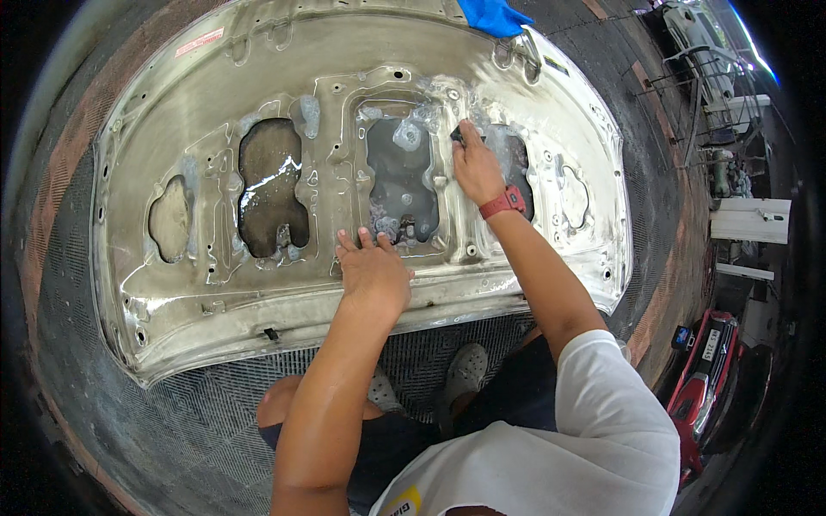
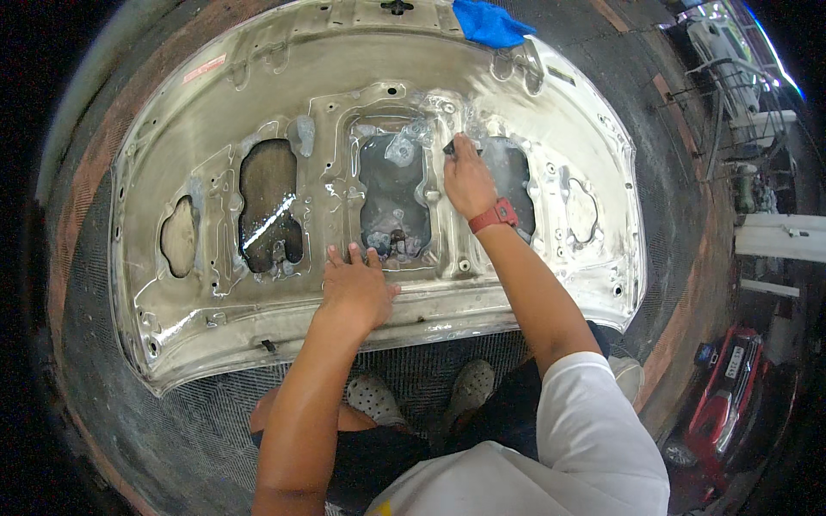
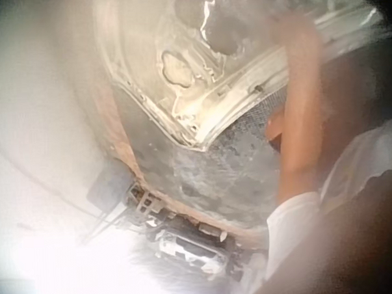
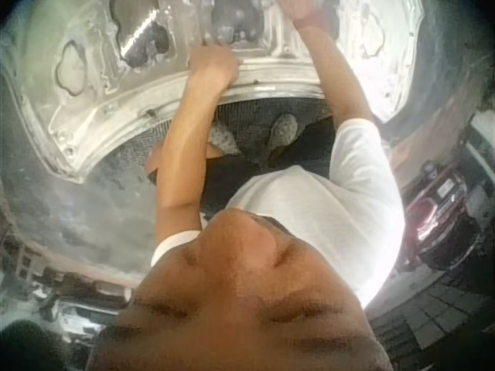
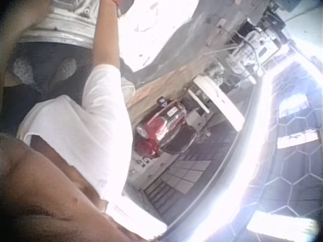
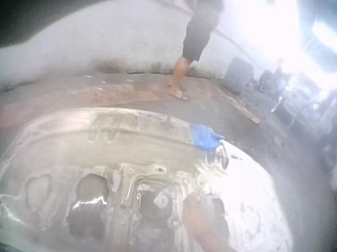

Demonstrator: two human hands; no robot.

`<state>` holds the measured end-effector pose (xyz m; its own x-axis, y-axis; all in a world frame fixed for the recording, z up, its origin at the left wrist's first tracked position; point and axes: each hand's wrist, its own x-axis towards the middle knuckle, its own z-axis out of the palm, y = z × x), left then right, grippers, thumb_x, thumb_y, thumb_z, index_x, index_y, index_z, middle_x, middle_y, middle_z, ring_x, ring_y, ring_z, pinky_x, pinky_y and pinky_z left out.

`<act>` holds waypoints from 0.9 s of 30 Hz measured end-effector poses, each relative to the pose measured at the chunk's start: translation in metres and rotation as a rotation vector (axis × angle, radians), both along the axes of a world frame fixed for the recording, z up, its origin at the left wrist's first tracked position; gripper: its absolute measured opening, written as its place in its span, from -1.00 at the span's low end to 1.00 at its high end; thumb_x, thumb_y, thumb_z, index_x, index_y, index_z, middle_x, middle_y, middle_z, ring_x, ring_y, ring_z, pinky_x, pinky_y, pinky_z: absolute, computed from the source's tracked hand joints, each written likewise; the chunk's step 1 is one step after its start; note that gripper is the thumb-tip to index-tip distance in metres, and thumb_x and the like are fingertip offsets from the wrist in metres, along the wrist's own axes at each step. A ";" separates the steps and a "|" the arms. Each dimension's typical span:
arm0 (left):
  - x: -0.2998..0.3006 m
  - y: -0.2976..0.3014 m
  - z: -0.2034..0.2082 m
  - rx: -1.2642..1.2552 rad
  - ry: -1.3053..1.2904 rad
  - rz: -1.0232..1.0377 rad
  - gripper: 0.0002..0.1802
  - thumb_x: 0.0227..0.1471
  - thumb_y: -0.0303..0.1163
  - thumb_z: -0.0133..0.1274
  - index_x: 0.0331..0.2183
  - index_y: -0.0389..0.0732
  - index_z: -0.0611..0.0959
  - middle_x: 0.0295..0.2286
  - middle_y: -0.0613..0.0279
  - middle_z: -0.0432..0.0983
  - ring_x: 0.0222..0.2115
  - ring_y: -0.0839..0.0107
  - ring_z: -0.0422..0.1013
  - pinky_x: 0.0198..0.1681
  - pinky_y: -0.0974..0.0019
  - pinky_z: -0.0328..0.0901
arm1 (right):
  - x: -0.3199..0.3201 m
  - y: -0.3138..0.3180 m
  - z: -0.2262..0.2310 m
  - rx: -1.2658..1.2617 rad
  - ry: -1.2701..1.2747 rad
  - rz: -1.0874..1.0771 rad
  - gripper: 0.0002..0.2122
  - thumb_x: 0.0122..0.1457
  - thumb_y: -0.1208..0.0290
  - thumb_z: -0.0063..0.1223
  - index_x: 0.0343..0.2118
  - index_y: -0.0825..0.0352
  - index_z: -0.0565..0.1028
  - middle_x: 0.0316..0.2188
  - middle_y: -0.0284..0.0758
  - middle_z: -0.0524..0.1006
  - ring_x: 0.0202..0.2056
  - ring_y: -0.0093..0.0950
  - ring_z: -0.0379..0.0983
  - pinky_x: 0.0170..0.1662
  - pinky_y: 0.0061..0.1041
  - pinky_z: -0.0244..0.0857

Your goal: The person scrubs the underside of a white car hood with a dark sponge, repeatedly dipping it into a bucket of water and wiping different sections of the metal surface. The person works methodically across the hood's contours, rinsing the sponge and continuing to clean the same areas.

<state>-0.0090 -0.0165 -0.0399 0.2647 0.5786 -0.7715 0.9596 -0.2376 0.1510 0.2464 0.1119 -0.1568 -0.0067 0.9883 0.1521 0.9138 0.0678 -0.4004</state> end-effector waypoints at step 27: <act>0.015 -0.001 0.004 0.023 0.003 -0.015 -0.08 0.39 0.17 -0.10 0.47 -0.27 0.15 0.46 -0.25 -0.03 0.43 -0.50 -0.11 0.48 -0.23 -0.06 | 0.047 0.063 -0.007 -0.057 -0.392 -0.015 -0.35 0.51 0.09 -0.36 0.40 0.61 0.19 0.42 0.17 0.22 0.48 0.08 0.04 0.52 -0.06 -0.08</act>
<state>0.0055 -0.0174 -0.0355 0.2716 0.5918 -0.7590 0.9562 -0.2554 0.1430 0.2930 0.1747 -0.1637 -0.0384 0.9956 0.0853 0.9989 0.0406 -0.0239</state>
